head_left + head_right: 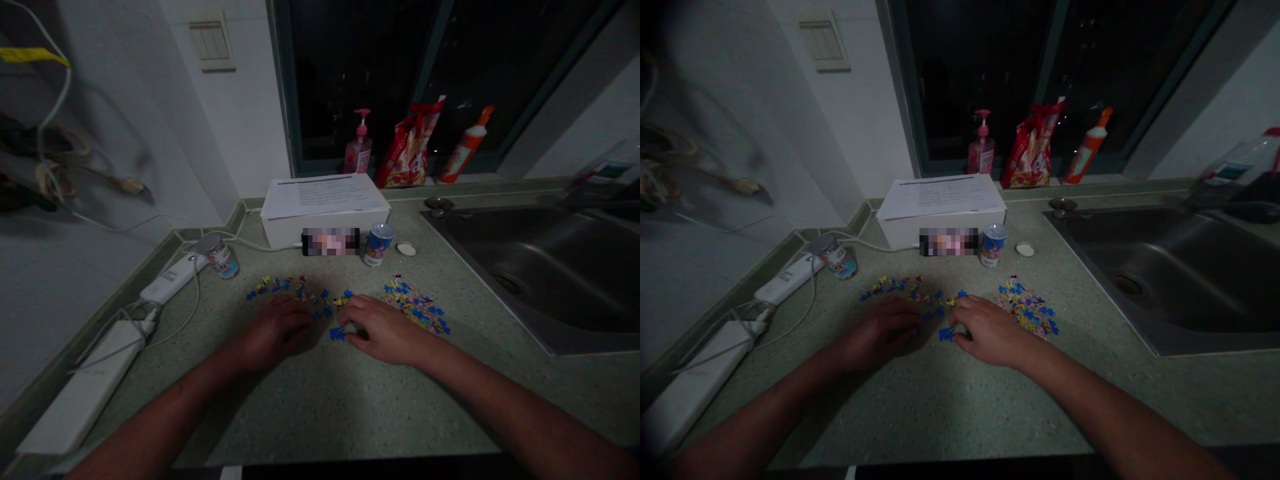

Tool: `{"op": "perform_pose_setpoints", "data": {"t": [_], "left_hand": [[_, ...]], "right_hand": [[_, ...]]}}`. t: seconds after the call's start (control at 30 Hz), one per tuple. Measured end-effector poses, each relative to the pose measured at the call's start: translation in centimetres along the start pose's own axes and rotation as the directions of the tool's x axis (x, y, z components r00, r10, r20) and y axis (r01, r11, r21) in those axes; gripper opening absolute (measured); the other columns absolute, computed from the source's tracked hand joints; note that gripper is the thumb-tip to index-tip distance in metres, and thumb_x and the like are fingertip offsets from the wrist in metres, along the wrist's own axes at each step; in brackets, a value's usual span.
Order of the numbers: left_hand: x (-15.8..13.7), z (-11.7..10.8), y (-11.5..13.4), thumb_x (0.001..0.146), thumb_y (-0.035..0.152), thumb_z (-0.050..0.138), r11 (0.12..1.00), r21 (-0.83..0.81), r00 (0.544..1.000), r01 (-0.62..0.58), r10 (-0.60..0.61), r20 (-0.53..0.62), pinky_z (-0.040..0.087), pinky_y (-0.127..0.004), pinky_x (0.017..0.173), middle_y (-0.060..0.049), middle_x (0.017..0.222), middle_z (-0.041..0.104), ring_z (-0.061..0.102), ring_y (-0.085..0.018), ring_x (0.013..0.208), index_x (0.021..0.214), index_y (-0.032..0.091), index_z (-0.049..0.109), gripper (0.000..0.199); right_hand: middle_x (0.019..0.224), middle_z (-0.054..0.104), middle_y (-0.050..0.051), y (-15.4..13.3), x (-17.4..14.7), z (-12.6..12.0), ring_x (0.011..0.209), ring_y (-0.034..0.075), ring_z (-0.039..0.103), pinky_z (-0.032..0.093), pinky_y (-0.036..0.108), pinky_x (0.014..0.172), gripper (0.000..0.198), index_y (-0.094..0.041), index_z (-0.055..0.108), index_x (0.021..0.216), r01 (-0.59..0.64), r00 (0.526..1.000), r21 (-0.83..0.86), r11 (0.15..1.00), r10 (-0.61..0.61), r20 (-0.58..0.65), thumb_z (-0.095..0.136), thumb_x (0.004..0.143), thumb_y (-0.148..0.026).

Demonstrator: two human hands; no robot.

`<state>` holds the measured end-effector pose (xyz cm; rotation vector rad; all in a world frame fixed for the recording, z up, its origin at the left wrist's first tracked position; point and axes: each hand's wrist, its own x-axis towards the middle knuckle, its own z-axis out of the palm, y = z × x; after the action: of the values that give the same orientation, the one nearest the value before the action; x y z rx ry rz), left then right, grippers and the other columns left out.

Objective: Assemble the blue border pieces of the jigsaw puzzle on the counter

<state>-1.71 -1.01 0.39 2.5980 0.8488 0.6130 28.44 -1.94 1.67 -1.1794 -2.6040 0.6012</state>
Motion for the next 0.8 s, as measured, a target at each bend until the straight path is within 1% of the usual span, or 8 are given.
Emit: {"op": "perform_pose_setpoints", "data": {"t": [0.1, 0.23, 0.37, 0.57, 0.8], "left_hand": [[0.3, 0.1, 0.9, 0.112, 0.027, 0.06, 0.999, -0.014, 0.997, -0.032, 0.033, 0.067, 0.056, -0.046, 0.102, -0.008, 0.125, 0.077, 0.07, -0.027, 0.115, 0.125, 0.025, 0.078, 0.022], [0.7, 0.2, 1.6, 0.112, 0.028, 0.06, 0.998, 0.017, 0.988, -0.056, 0.052, 0.148, 0.055, -0.047, 0.105, -0.009, 0.124, 0.074, 0.068, -0.028, 0.114, 0.127, 0.026, 0.077, 0.023], [0.8, 0.3, 1.7, 0.11, 0.026, 0.061, 0.998, 0.029, 0.984, -0.061, 0.055, 0.17, 0.053, -0.049, 0.11, -0.01, 0.126, 0.073, 0.068, -0.029, 0.116, 0.13, 0.026, 0.077, 0.025], [0.7, 0.4, 1.6, 0.11, 0.026, 0.061, 0.998, 0.03, 0.982, -0.052, 0.046, 0.181, 0.054, -0.05, 0.106, -0.011, 0.126, 0.072, 0.067, -0.03, 0.117, 0.131, 0.025, 0.077, 0.026], [0.8, 0.0, 1.8, 0.11, 0.026, 0.061, 0.998, 0.015, 0.983, -0.065, 0.062, 0.171, 0.053, -0.051, 0.11, -0.01, 0.124, 0.072, 0.068, -0.028, 0.114, 0.126, 0.026, 0.077, 0.023]], "right_hand": [[0.11, 0.074, 0.008, 0.1, 0.0, 0.2, 0.109, 0.028, 0.071, 0.055, 0.044, 0.098, 0.016, -0.022, 0.075, 0.108, 0.002, 1.0, 0.001, 1.0, -0.002, -0.011, 0.082, 0.095, -0.018], [0.111, 0.074, 0.008, 0.1, 0.1, 0.4, 0.11, 0.029, 0.07, 0.056, 0.045, 0.098, 0.014, -0.022, 0.076, 0.107, -0.002, 1.0, -0.013, 1.0, 0.002, -0.017, 0.081, 0.095, -0.019], [0.112, 0.074, 0.009, -0.1, 0.1, 0.5, 0.112, 0.029, 0.071, 0.056, 0.046, 0.099, 0.014, -0.022, 0.076, 0.108, 0.001, 1.0, -0.029, 1.0, -0.001, -0.012, 0.081, 0.096, -0.019], [0.112, 0.074, 0.008, -0.1, 0.2, 0.6, 0.111, 0.029, 0.071, 0.056, 0.045, 0.098, 0.013, -0.022, 0.076, 0.11, 0.015, 1.0, -0.036, 0.999, -0.015, -0.015, 0.079, 0.097, -0.019], [0.112, 0.075, 0.007, 0.0, 0.1, 0.7, 0.111, 0.028, 0.071, 0.055, 0.044, 0.098, 0.016, -0.023, 0.076, 0.113, 0.035, 0.999, -0.027, 0.999, -0.036, -0.023, 0.078, 0.098, -0.017]]}}
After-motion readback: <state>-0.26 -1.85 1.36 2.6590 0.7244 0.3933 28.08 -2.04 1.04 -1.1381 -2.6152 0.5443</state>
